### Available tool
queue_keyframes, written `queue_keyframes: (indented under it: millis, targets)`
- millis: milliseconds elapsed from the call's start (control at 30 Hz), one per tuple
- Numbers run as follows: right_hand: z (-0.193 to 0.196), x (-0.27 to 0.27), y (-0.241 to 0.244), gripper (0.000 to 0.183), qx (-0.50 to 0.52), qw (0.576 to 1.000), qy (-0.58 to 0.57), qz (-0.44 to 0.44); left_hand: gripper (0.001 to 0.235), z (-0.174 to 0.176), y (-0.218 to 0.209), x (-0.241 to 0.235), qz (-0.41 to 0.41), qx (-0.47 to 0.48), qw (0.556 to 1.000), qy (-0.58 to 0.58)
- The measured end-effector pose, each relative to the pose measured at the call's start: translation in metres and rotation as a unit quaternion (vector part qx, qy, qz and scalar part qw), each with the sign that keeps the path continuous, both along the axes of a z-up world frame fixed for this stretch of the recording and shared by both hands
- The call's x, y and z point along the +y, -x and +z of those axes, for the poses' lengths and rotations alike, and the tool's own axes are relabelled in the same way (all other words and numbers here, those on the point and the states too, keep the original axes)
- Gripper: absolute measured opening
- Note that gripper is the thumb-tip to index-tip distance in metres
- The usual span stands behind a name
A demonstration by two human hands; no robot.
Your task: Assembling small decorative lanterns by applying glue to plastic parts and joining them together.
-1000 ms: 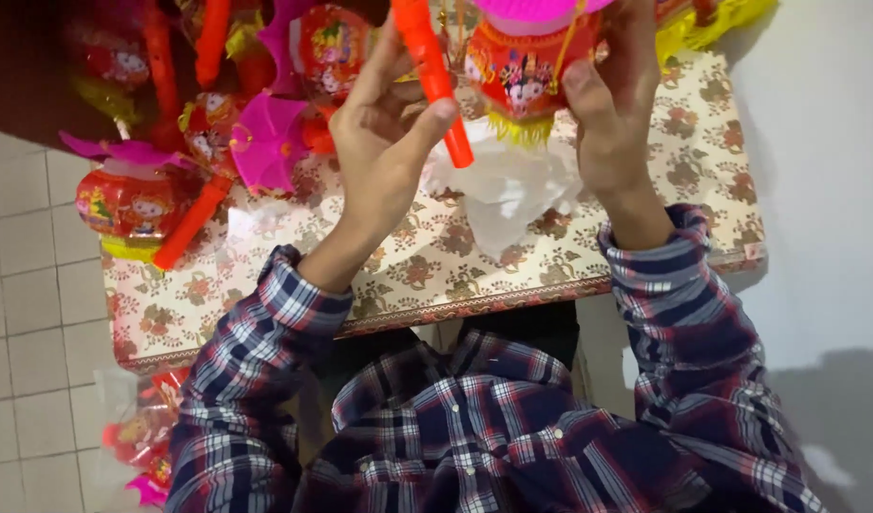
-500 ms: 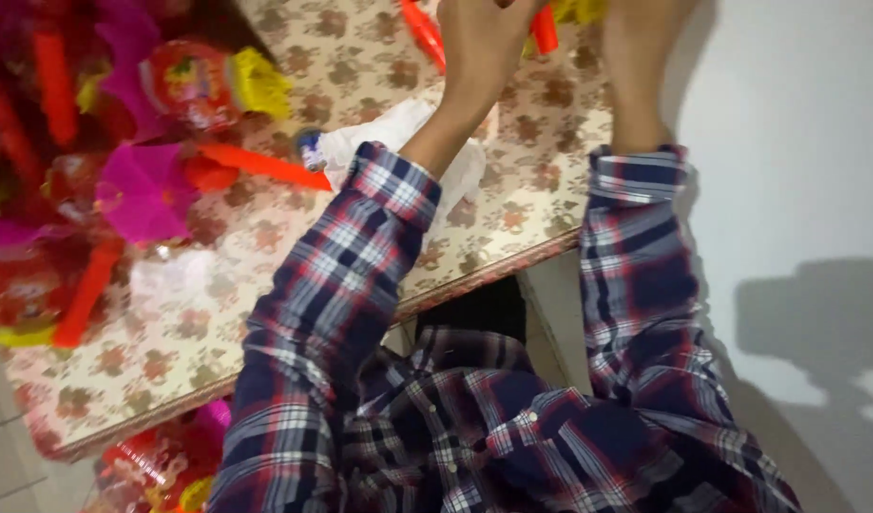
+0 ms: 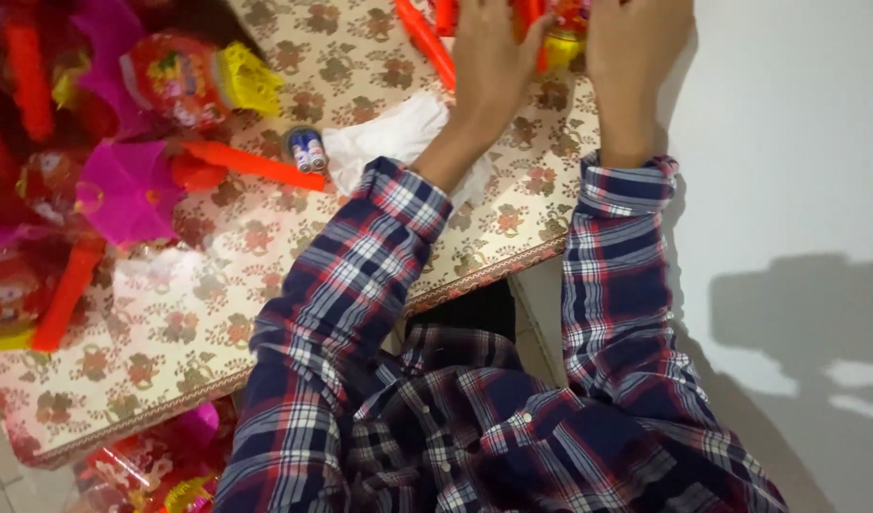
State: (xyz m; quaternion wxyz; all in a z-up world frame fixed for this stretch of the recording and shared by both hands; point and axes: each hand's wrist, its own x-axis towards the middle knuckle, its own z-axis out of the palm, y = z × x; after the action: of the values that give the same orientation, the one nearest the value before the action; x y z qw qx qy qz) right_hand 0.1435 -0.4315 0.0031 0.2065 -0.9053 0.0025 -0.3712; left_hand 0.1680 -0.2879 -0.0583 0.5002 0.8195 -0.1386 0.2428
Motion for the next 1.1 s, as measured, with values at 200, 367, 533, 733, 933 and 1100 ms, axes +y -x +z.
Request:
queue_keyframes:
  millis: [200,367,533,733,933,1100]
  targets:
    - [0.028,0.020,0.020,0.020,0.056,0.995,-0.062,-0.058,0.072,0.022,0.021,0.004,-0.049,0.047,0.998,0.009]
    - [0.037,0.029,0.034,0.013,0.034,0.999,-0.025,-0.032,0.075,0.015,0.019,-0.002,-0.056,0.062,0.996,0.019]
    - [0.030,0.020,0.033,0.012,0.036,0.997,0.008,-0.074,0.055,0.011,0.016,0.000,-0.029,0.070,0.997,-0.030]
    - [0.031,0.038,0.039,0.007,-0.150,0.982,0.108,-0.021,0.030,0.074,0.074,0.057,-0.089,0.043,0.994,-0.045]
    - [0.042,0.136,0.050,0.014,-0.145,0.946,0.100,0.272,0.019,0.096,0.117,0.177,-0.043,-0.146,0.978,-0.144]
    - [0.042,0.227,0.046,0.017,-0.030,0.888,0.191,0.418,0.023,0.104,0.134,0.287,0.151,-0.085,0.941,-0.290]
